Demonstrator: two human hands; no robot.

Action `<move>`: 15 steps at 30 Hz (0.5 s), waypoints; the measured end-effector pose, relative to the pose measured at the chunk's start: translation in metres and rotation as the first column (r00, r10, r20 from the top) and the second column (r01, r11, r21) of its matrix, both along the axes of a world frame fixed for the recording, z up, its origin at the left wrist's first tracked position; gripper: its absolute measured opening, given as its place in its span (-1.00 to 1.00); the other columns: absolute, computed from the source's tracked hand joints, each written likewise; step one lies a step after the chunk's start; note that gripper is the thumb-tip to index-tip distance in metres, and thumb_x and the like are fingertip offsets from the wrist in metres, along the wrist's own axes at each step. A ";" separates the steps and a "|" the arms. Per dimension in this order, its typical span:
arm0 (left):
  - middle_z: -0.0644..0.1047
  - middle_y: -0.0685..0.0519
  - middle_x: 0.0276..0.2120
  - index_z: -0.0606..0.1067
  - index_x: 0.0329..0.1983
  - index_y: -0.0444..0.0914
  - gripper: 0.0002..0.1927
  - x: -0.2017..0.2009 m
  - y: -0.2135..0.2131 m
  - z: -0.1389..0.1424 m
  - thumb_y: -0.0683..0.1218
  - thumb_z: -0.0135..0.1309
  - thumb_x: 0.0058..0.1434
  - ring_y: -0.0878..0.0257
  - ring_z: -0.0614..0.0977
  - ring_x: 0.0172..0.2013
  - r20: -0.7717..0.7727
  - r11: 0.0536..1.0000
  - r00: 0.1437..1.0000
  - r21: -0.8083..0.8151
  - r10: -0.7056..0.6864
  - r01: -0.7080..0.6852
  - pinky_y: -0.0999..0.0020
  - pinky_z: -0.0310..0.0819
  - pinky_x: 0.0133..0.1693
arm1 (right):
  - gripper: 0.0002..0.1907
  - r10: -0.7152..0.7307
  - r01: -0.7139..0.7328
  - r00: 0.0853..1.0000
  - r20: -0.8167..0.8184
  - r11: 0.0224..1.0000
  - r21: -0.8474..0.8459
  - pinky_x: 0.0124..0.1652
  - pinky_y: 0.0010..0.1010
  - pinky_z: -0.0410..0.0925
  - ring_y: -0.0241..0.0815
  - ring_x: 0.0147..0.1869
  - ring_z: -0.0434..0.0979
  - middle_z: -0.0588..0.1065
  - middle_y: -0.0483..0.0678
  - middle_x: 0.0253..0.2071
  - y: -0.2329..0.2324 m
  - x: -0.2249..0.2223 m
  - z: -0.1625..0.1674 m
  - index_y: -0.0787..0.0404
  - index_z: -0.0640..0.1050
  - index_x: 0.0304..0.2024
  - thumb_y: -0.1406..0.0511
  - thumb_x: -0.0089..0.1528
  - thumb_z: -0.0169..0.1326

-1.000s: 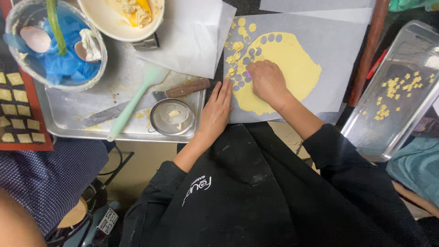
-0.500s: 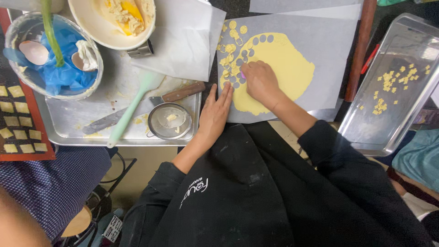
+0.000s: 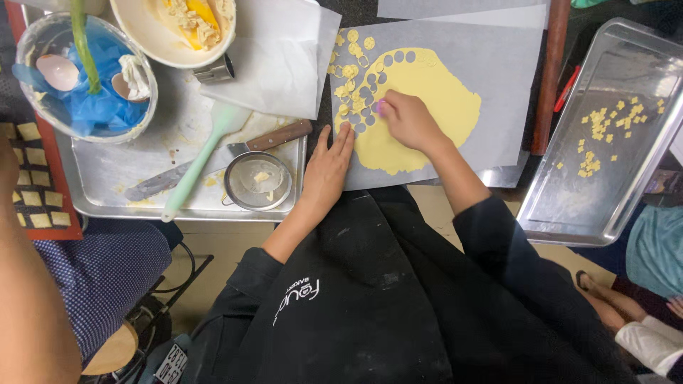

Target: The person rolls out a sheet of yellow dough on parchment paper with a rolling pin, then uses a small pink plunger cutter to punch out round shapes one at a time, pressing each cut piece out of the cutter and setting the cut pieces aside on the parchment while the sheet of dough remains on the work table.

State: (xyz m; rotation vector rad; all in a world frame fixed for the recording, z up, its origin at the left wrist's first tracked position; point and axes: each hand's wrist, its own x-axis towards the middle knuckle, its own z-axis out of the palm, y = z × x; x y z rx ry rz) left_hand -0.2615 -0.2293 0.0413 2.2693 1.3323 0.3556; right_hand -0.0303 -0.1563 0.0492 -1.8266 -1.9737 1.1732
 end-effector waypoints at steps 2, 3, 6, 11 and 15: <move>0.31 -0.12 0.36 0.30 0.35 -0.39 -0.35 -0.001 0.001 0.006 -0.25 0.04 0.13 -0.25 0.34 0.29 0.030 1.000 0.999 0.000 0.013 -0.013 0.13 0.36 0.23 | -0.81 -0.189 0.124 0.924 -0.332 0.970 -0.207 -0.19 -0.29 0.28 -0.11 -0.27 0.38 0.39 -0.05 -0.37 -0.006 0.018 0.000 0.24 0.43 -0.25 0.25 0.41 -0.05; 0.35 -0.13 0.32 0.35 0.29 -0.36 -0.41 -0.001 0.002 0.011 -0.22 0.08 0.13 -0.22 0.38 0.25 0.098 0.999 0.995 -0.026 0.035 -0.032 0.13 0.38 0.20 | -0.81 -0.350 0.158 0.767 -0.538 0.916 -0.370 -0.19 -0.35 0.24 -0.19 -0.26 0.32 0.35 -0.11 -0.35 -0.011 0.024 0.000 0.23 0.42 -0.23 0.25 0.44 -0.05; 0.48 -0.10 0.15 0.47 0.15 -0.27 -0.56 0.006 0.012 0.031 -0.14 0.17 0.17 -0.10 0.49 0.14 0.317 0.991 0.939 -0.080 0.131 -0.111 0.14 0.45 0.11 | -0.83 -0.518 -0.027 0.266 -0.813 0.839 -0.543 -0.17 -0.41 0.23 -0.27 -0.26 0.28 0.30 -0.16 -0.36 -0.026 0.030 0.001 0.18 0.39 -0.23 0.26 0.45 -0.04; 0.55 -0.05 -0.07 0.54 0.12 -0.23 -0.63 0.034 0.029 0.074 -0.08 0.22 0.26 0.00 0.59 -0.05 0.610 0.983 0.772 -0.087 0.178 -0.159 0.18 0.52 -0.03 | -0.85 -0.539 -0.133 -0.009 -0.842 0.835 -0.534 -0.11 -0.43 0.26 -0.31 -0.21 0.32 0.34 -0.12 -0.30 -0.050 0.016 0.004 0.22 0.40 -0.19 0.26 0.42 -0.06; 0.57 0.01 -0.12 0.57 0.07 -0.21 -0.66 0.044 0.037 0.094 -0.06 0.24 0.25 0.05 0.62 -0.10 0.634 0.989 0.760 -0.065 0.142 -0.131 0.23 0.53 -0.09 | -0.83 -0.548 -0.065 0.010 -0.836 0.834 -0.547 -0.11 -0.44 0.27 -0.32 -0.18 0.35 0.37 -0.10 -0.26 -0.055 0.016 0.006 0.27 0.40 -0.16 0.28 0.44 -0.07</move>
